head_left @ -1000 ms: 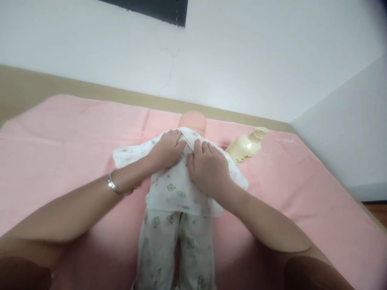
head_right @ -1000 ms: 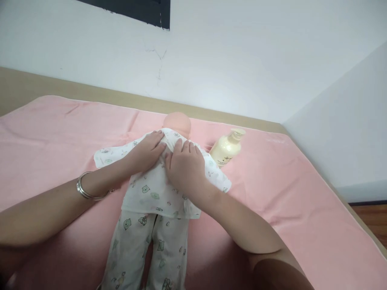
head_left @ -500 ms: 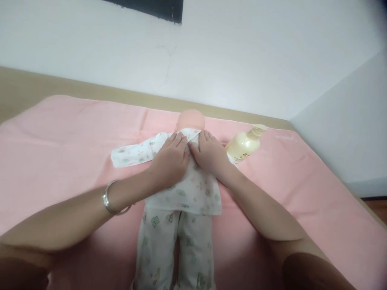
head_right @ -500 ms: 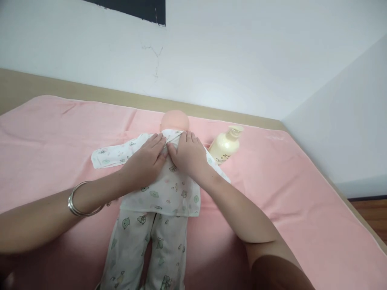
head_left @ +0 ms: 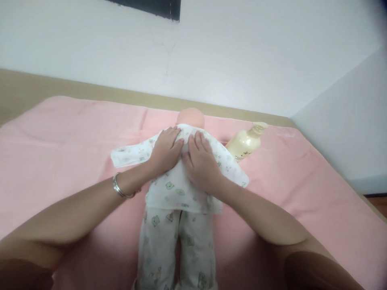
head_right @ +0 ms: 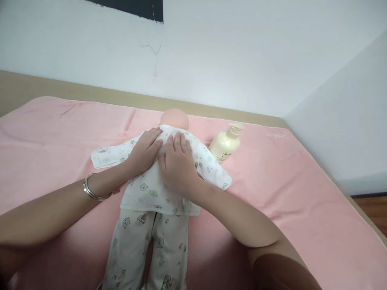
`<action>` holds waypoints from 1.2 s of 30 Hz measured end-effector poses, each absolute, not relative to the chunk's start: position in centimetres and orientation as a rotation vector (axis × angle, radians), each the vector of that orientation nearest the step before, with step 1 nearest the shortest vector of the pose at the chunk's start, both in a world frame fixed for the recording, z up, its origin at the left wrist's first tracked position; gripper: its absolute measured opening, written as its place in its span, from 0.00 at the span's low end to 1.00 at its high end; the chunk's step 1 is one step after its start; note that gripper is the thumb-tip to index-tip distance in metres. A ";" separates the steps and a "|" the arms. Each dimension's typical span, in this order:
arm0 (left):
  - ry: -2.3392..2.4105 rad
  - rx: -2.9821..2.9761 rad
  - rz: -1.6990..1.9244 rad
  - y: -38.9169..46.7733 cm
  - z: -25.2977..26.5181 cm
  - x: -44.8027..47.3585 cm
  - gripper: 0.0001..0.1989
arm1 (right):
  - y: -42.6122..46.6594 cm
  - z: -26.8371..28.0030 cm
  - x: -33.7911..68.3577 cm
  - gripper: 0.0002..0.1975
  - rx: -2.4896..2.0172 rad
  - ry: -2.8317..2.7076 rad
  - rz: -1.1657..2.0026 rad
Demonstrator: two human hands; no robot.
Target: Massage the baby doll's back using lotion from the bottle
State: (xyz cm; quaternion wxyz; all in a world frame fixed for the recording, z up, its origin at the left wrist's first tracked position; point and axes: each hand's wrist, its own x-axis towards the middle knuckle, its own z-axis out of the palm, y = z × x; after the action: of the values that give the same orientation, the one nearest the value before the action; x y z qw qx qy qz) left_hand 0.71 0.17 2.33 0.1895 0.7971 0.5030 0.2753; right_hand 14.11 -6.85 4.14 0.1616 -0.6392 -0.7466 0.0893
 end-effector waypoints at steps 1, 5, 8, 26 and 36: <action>1.412 2.235 0.806 0.1 2.2 0.7 0.28 | -6.2 3.9 14.3 0.32 -1.841 -2.076 0.268; 1.423 2.168 0.889 -0.2 2.0 0.9 0.27 | -4.5 3.1 15.0 0.34 -1.804 -2.009 0.237; 1.447 2.098 0.936 -0.4 1.8 1.0 0.28 | -4.2 2.9 15.2 0.35 -1.781 -2.047 0.226; 1.436 2.081 1.023 -2.3 1.7 1.5 0.27 | -1.0 2.5 16.5 0.35 -1.680 -2.116 0.345; 1.451 2.141 0.860 0.4 2.2 0.8 0.26 | -6.4 3.3 14.1 0.33 -1.758 -2.161 0.170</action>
State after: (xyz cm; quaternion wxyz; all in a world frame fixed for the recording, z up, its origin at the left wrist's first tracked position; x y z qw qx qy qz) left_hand 0.79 0.41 2.18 0.2064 0.7687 0.5208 0.3087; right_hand 14.07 -6.37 3.30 0.1746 -0.6202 -0.7624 0.0600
